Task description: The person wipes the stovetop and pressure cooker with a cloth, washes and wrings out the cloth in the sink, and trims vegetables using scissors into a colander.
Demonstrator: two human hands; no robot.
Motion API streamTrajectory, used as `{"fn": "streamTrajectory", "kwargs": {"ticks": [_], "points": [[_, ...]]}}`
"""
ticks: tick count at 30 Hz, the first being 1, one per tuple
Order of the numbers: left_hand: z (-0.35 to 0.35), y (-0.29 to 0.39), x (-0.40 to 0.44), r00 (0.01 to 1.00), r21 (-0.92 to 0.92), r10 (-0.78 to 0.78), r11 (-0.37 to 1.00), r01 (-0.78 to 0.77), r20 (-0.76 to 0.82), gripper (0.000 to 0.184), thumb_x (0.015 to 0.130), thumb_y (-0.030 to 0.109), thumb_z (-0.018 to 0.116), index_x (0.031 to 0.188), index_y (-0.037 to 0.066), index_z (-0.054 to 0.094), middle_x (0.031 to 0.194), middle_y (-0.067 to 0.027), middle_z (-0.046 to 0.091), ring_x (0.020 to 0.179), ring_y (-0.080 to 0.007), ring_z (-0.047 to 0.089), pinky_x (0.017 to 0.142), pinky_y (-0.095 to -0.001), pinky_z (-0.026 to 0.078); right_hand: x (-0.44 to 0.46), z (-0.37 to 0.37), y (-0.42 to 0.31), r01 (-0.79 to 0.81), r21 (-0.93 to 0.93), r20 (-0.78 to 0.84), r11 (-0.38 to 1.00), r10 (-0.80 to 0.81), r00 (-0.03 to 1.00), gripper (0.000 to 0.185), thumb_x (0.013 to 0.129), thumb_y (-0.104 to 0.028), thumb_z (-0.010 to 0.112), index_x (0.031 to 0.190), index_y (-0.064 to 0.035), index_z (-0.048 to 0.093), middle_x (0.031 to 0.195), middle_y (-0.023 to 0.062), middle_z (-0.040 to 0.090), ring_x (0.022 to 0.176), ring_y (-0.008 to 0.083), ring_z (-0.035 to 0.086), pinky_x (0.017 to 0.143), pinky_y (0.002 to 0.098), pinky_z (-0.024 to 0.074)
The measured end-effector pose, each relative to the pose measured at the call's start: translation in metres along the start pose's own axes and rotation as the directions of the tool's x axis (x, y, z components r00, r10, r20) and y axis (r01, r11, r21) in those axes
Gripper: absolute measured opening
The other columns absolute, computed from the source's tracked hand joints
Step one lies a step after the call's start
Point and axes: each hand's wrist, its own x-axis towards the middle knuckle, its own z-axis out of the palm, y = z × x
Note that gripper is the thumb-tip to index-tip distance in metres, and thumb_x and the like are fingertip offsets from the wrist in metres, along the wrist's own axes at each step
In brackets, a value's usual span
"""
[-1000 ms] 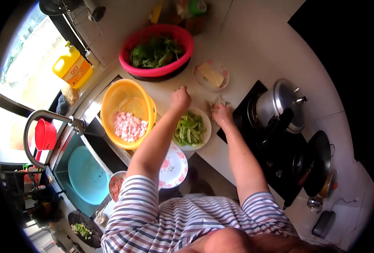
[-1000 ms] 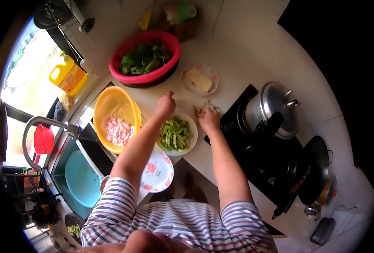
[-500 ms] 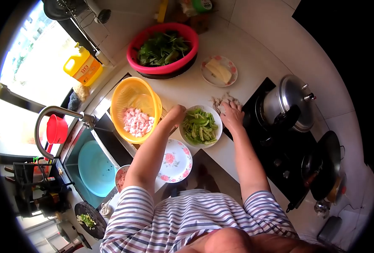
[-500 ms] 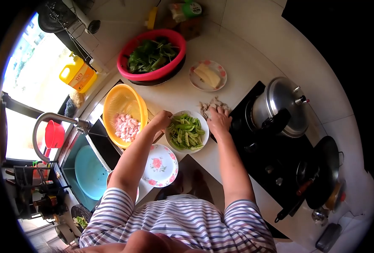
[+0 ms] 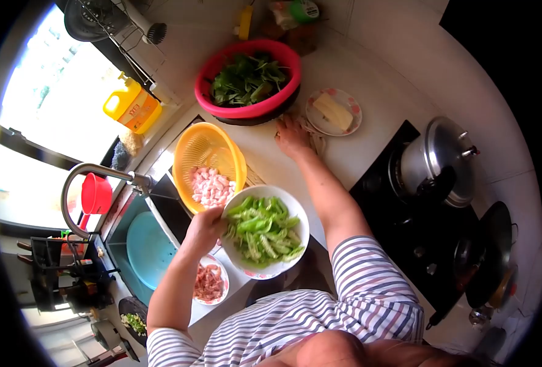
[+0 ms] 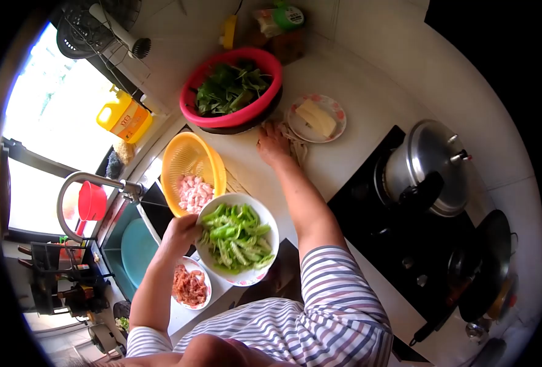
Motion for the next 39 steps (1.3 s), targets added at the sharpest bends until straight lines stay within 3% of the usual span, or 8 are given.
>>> {"fn": "streamTrajectory", "kwargs": {"ticks": [3, 13, 19, 23, 28, 32, 35, 39], "points": [[-0.017, -0.022, -0.036, 0.990, -0.108, -0.137, 0.985, 0.134, -0.025, 0.026, 0.078, -0.002, 0.048, 0.101, -0.006, 0.058, 0.079, -0.0021, 0.059, 0.070, -0.0080, 0.051, 0.064, -0.0227, 0.043, -0.014, -0.008, -0.019, -0.030, 0.077, 0.219, 0.997, 0.012, 0.976, 0.036, 0.079, -0.018, 0.049, 0.114, -0.0086, 0.051, 0.124, 0.0141, 0.044, 0.118, 0.0320, 0.037, 0.099, 0.0459, 0.0264], [-0.029, -0.051, -0.089, 0.962, -0.249, -0.216, 0.953, 0.170, -0.168, 0.025, 0.078, -0.004, 0.050, 0.101, -0.008, 0.058, 0.084, -0.0037, 0.061, 0.074, -0.0077, 0.054, 0.066, -0.0203, 0.043, 0.009, 0.040, -0.080, 0.337, 0.364, 0.211, 0.868, -0.429, 0.878, 0.042, 0.089, -0.027, 0.032, 0.127, -0.0126, 0.042, 0.137, 0.0100, 0.037, 0.129, 0.0256, 0.028, 0.105, 0.0437, 0.0181], [-0.020, -0.060, -0.102, 0.950, -0.325, -0.240, 0.931, 0.166, -0.202, 0.028, 0.078, -0.004, 0.049, 0.105, -0.008, 0.057, 0.088, -0.0039, 0.060, 0.078, -0.0086, 0.054, 0.071, -0.0205, 0.043, 0.043, 0.066, -0.089, 0.326, 0.380, 0.247, 0.866, -0.434, 0.866, 0.043, 0.089, -0.030, 0.030, 0.130, -0.0178, 0.039, 0.139, 0.0066, 0.035, 0.130, 0.0247, 0.027, 0.105, 0.0441, 0.0197], [-0.016, -0.056, -0.098, 0.958, -0.342, -0.213, 0.930, 0.137, -0.194, 0.027, 0.079, -0.004, 0.049, 0.105, -0.008, 0.057, 0.089, -0.0043, 0.061, 0.080, -0.0093, 0.055, 0.072, -0.0213, 0.044, 0.020, 0.050, -0.073, 0.367, 0.459, 0.254, 0.809, -0.515, 0.819, 0.044, 0.084, -0.029, 0.042, 0.128, -0.0238, 0.041, 0.132, 0.0069, 0.040, 0.127, 0.0244, 0.030, 0.102, 0.0451, 0.0234], [-0.019, -0.047, -0.078, 0.974, -0.318, -0.174, 0.941, 0.121, -0.145, 0.028, 0.079, -0.002, 0.047, 0.105, -0.007, 0.057, 0.088, -0.0043, 0.061, 0.077, -0.0093, 0.056, 0.068, -0.0214, 0.045, -0.067, -0.006, -0.051, 0.445, 0.385, 0.255, 0.809, -0.556, 0.791, 0.040, 0.080, -0.024, 0.052, 0.118, -0.0133, 0.052, 0.128, 0.0037, 0.045, 0.122, 0.0206, 0.036, 0.100, 0.0437, 0.0255], [-0.012, -0.039, -0.036, 0.982, -0.316, -0.142, 0.944, 0.096, -0.127, 0.026, 0.078, 0.001, 0.047, 0.100, -0.005, 0.059, 0.078, -0.0025, 0.060, 0.063, -0.0079, 0.054, 0.055, -0.0203, 0.043, -0.127, -0.039, -0.024, 0.381, 0.421, 0.278, 0.823, -0.517, 0.810, 0.036, 0.079, -0.020, 0.054, 0.114, -0.0126, 0.055, 0.126, 0.0049, 0.047, 0.121, 0.0206, 0.037, 0.098, 0.0433, 0.0272], [0.008, -0.033, 0.006, 0.987, -0.326, -0.094, 0.944, 0.048, -0.127, 0.021, 0.076, 0.002, 0.048, 0.090, -0.004, 0.061, 0.068, -0.0024, 0.057, 0.055, -0.0091, 0.053, 0.049, -0.0202, 0.041, -0.158, -0.075, -0.013, 0.153, 0.504, 0.251, 0.850, -0.313, 0.916, 0.032, 0.078, -0.018, 0.055, 0.110, -0.0123, 0.057, 0.121, 0.0058, 0.050, 0.118, 0.0215, 0.041, 0.093, 0.0411, 0.0310], [0.064, -0.053, 0.086, 0.980, -0.419, -0.054, 0.907, -0.032, -0.192, 0.015, 0.075, 0.002, 0.048, 0.081, -0.004, 0.059, 0.062, -0.0074, 0.057, 0.046, -0.0158, 0.055, 0.042, -0.0254, 0.046, -0.181, -0.075, 0.023, 0.043, 0.223, 0.218, 0.974, -0.093, 0.972, 0.032, 0.071, -0.013, 0.058, 0.103, -0.0110, 0.056, 0.103, 0.0084, 0.052, 0.097, 0.0277, 0.049, 0.079, 0.0465, 0.0399]]}}
